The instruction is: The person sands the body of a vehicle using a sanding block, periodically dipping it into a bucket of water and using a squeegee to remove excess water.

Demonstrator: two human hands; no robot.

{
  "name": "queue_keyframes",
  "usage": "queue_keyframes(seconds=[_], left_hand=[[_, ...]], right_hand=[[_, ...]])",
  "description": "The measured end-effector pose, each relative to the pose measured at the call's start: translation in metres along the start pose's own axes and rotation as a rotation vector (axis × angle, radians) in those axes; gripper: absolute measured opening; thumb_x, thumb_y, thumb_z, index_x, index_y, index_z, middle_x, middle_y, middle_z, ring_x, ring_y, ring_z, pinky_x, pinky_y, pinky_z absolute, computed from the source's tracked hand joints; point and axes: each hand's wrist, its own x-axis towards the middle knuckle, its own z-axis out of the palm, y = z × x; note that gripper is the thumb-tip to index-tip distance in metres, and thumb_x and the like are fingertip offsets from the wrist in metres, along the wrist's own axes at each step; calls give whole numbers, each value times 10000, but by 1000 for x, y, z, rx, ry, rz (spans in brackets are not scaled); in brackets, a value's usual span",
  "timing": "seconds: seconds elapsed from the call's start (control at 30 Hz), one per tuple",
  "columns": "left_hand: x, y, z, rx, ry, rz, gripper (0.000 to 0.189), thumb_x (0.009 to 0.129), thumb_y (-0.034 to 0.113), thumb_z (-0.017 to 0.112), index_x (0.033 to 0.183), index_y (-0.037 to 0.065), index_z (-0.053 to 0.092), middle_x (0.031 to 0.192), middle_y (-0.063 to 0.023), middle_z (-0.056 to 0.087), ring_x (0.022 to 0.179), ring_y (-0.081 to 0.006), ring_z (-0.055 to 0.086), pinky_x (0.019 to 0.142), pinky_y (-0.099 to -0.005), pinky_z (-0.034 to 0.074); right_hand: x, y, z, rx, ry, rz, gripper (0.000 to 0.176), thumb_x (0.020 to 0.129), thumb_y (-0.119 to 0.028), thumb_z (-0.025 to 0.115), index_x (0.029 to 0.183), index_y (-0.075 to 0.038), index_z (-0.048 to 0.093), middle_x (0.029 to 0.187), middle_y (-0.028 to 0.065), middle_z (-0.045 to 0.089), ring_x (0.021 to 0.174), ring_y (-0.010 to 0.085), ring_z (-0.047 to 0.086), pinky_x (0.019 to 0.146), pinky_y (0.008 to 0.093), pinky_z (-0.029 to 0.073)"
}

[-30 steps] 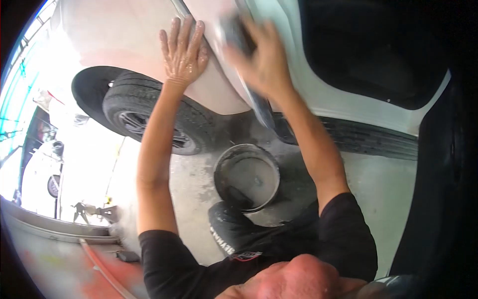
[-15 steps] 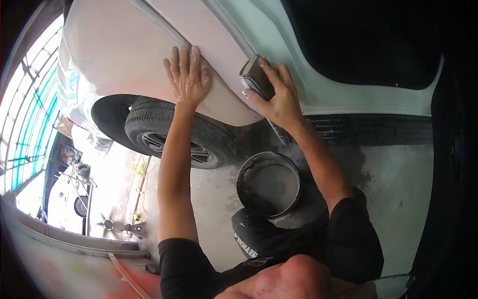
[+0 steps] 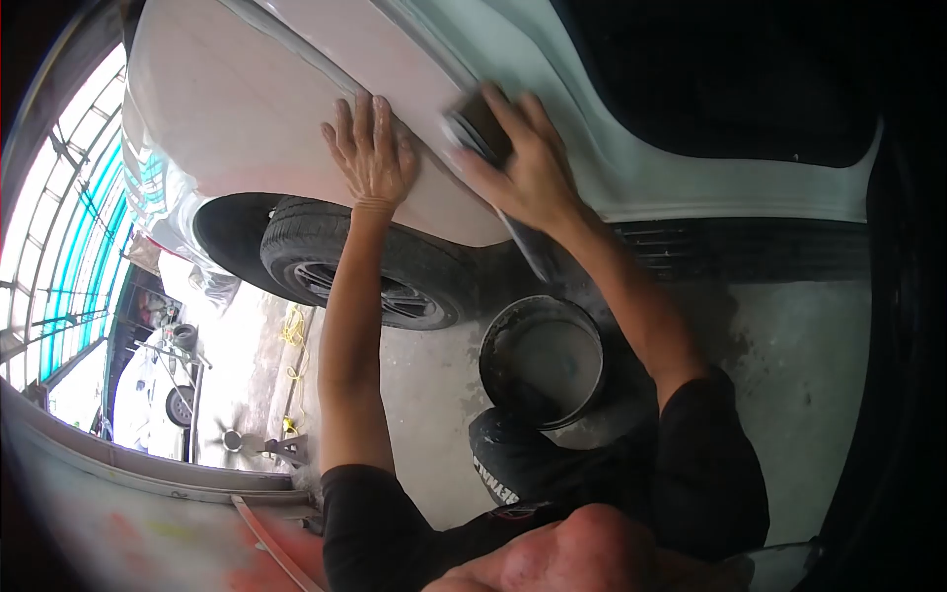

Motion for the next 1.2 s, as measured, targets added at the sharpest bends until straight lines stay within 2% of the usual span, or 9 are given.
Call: queue_keyframes(seconds=[0.13,0.37,0.53,0.67,0.83,0.93,1.0,1.07,1.2], left_hand=[[-1,-1,3,-31,18,7,664,854,211,610,1497,125,470,1575,-143,423,1480,-431,312,1187,-678,157],[-1,-3,3,1,-4,8,665,885,252,566,1522,106,440,1588,-162,402,1494,-433,283,1196,-666,134],[-4,-2,3,-36,5,3,679,855,205,593,1515,132,455,1594,-136,402,1492,-422,290,1196,-669,141],[-6,-4,0,-21,-37,-17,692,839,203,602,1513,134,459,1600,-133,391,1502,-418,271,1201,-669,138],[-1,-2,-4,-28,-41,-21,715,810,184,615,1508,132,466,1596,-125,397,1509,-408,262,1208,-660,140],[-4,-3,-1,-50,-12,-15,720,802,178,614,1506,133,467,1594,-121,404,1509,-403,266,1214,-645,141],[-2,-2,-1,-32,-12,-18,711,812,196,603,1507,136,466,1597,-119,404,1507,-401,273,1212,-645,146],[0,1,-5,-37,-9,-16,708,817,203,597,1509,137,464,1593,-119,410,1505,-400,278,1211,-642,150],[-1,1,-4,-28,-12,-32,699,821,206,596,1505,139,473,1583,-120,424,1498,-401,294,1206,-641,165]], right_hand=[[105,-24,30,52,16,-94,693,800,-450,819,1225,63,630,1137,271,585,1008,410,642,859,477,535],[-22,7,-13,-61,-133,51,755,838,-307,802,1407,100,520,1098,236,590,971,378,651,849,443,535],[135,-37,38,162,11,-100,617,799,-411,813,1184,33,625,960,251,658,931,421,660,823,454,544],[78,-25,7,-31,-81,-30,678,833,-401,808,1295,46,593,1109,255,623,1066,409,649,887,429,548],[8,-2,-3,38,-75,1,702,849,-223,793,1399,117,520,1056,213,611,953,376,640,829,452,532],[126,-24,40,-40,60,-224,668,825,-454,796,1219,56,619,1067,279,625,956,458,633,821,505,534],[172,-85,12,134,-148,98,541,945,-388,677,1231,68,616,1132,281,643,1060,398,652,923,483,540],[151,-42,32,60,-28,-208,703,816,-449,809,1246,68,606,1070,288,619,1012,449,636,869,470,536],[14,5,0,-23,-62,-96,757,840,-399,810,1341,106,552,1096,276,576,954,431,622,836,460,530]])
